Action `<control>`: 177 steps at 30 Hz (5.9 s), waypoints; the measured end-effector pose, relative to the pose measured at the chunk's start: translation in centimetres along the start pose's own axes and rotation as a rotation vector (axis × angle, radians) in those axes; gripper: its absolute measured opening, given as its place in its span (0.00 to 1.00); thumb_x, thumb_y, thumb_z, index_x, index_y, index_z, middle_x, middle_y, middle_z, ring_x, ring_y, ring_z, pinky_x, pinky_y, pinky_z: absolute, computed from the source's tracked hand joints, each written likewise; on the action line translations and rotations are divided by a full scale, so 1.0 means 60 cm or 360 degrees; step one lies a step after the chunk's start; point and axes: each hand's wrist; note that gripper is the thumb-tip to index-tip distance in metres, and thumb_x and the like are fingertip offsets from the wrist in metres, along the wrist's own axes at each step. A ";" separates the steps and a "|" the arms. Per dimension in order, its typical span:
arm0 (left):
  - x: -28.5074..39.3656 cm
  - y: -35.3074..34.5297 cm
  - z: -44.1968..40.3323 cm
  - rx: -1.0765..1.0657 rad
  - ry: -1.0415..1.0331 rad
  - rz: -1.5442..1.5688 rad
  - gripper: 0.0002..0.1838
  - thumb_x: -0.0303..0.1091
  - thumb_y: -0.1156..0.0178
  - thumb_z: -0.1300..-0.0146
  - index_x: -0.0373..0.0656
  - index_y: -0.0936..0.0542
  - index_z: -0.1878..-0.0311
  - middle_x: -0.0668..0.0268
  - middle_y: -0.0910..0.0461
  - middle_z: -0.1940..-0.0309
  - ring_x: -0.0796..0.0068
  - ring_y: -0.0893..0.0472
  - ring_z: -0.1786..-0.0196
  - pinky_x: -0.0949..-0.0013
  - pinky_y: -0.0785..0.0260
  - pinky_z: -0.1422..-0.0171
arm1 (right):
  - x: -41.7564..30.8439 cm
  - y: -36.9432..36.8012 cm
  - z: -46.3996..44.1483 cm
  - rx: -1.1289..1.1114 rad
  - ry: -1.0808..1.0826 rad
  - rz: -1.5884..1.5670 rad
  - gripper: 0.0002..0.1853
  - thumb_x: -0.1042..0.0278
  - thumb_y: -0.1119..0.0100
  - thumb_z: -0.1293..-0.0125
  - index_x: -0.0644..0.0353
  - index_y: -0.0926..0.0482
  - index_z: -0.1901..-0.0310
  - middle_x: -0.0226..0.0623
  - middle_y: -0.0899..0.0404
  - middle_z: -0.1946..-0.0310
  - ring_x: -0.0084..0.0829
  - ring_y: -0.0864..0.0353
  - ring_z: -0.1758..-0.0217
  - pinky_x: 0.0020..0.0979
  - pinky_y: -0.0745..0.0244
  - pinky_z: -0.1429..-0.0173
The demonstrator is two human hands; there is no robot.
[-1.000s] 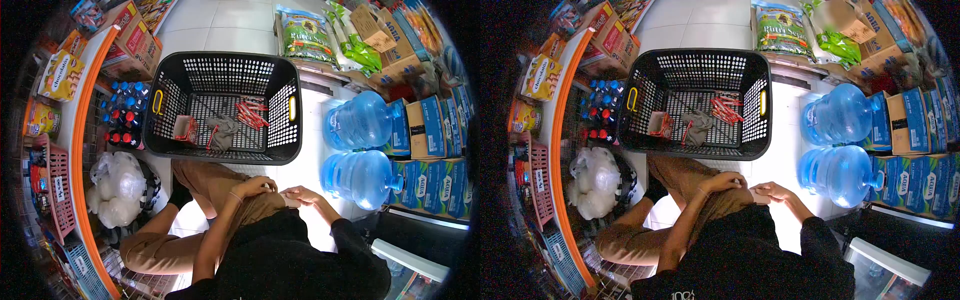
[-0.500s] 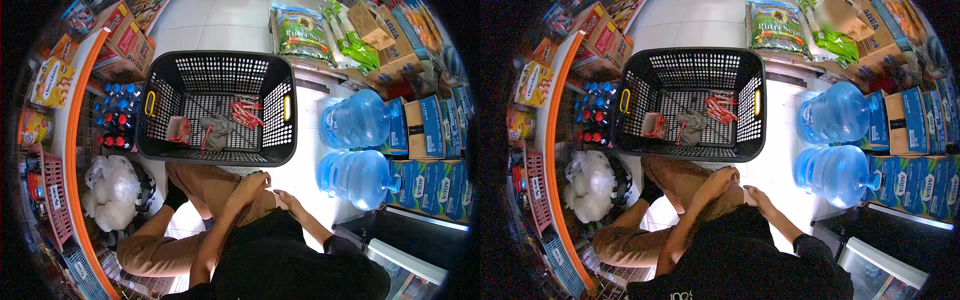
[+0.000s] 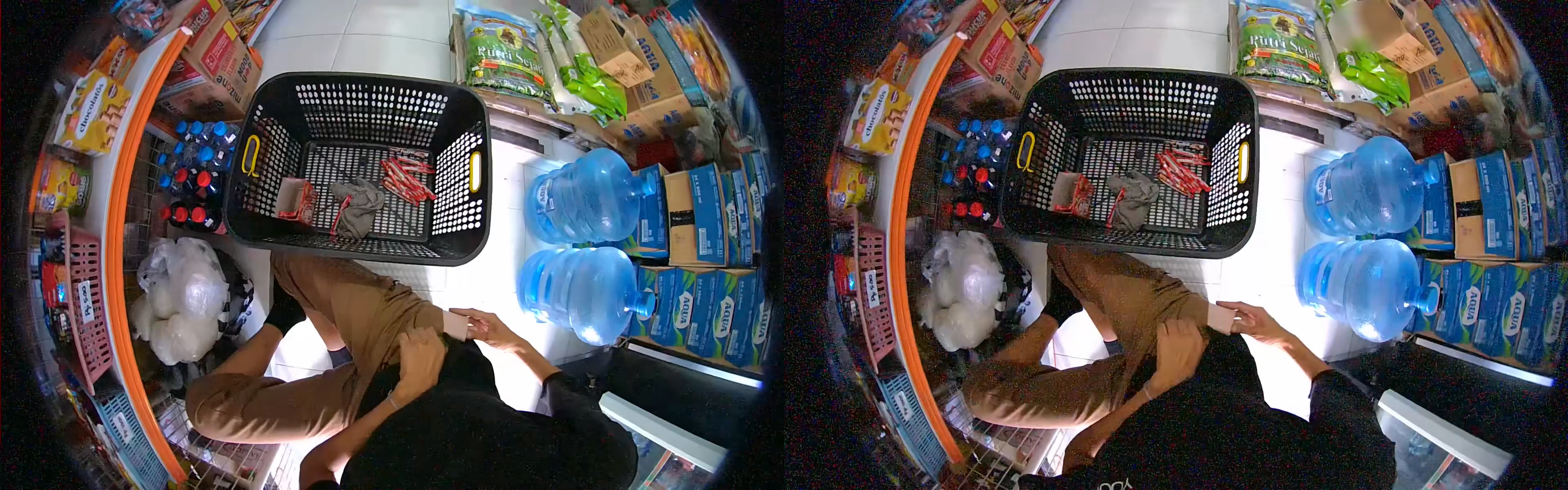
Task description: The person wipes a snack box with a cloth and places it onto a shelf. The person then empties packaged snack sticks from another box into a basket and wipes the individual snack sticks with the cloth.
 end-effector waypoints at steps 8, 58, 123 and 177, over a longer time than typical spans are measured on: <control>0.009 0.017 0.016 0.0204 -0.0127 -0.0009 0.07 0.35 0.42 0.40 0.43 0.24 0.62 0.63 0.26 0.65 0.66 0.22 0.59 0.63 0.32 0.55 | 0.013 -0.023 0.008 0.0150 0.0131 0.0260 0.28 0.75 0.41 0.30 0.57 0.32 0.29 0.37 0.34 0.32 0.32 0.32 0.31 0.35 0.34 0.27; -0.029 0.040 0.017 0.0452 -0.1146 0.0773 0.08 0.26 0.40 0.42 0.40 0.24 0.58 0.61 0.28 0.64 0.64 0.24 0.56 0.54 0.37 0.43 | -0.073 -0.110 0.037 0.0385 0.0315 0.1062 0.32 0.76 0.33 0.38 0.38 0.26 0.32 0.36 0.34 0.58 0.28 0.25 0.58 0.29 0.25 0.49; 0.020 -0.002 0.021 -0.1094 -0.1113 0.2552 0.05 0.27 0.40 0.34 0.41 0.23 0.57 0.64 0.25 0.66 0.77 0.25 0.65 0.74 0.33 0.61 | -0.054 -0.051 0.009 0.0426 -0.0198 -0.0208 0.21 0.65 0.31 0.35 0.59 0.27 0.44 0.34 0.18 0.58 0.23 0.21 0.53 0.28 0.29 0.41; -0.027 0.064 -0.019 0.0037 -0.1060 -0.0048 0.12 0.33 0.40 0.43 0.36 0.22 0.58 0.59 0.22 0.70 0.63 0.21 0.65 0.61 0.31 0.59 | -0.070 -0.058 0.010 0.0282 0.0049 0.0371 0.21 0.59 0.31 0.35 0.57 0.30 0.47 0.37 0.22 0.50 0.25 0.19 0.53 0.29 0.23 0.52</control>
Point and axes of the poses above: each hand's wrist, its own z-axis away from the middle knuckle, its own y-axis out of the back of the hand, x = y × z
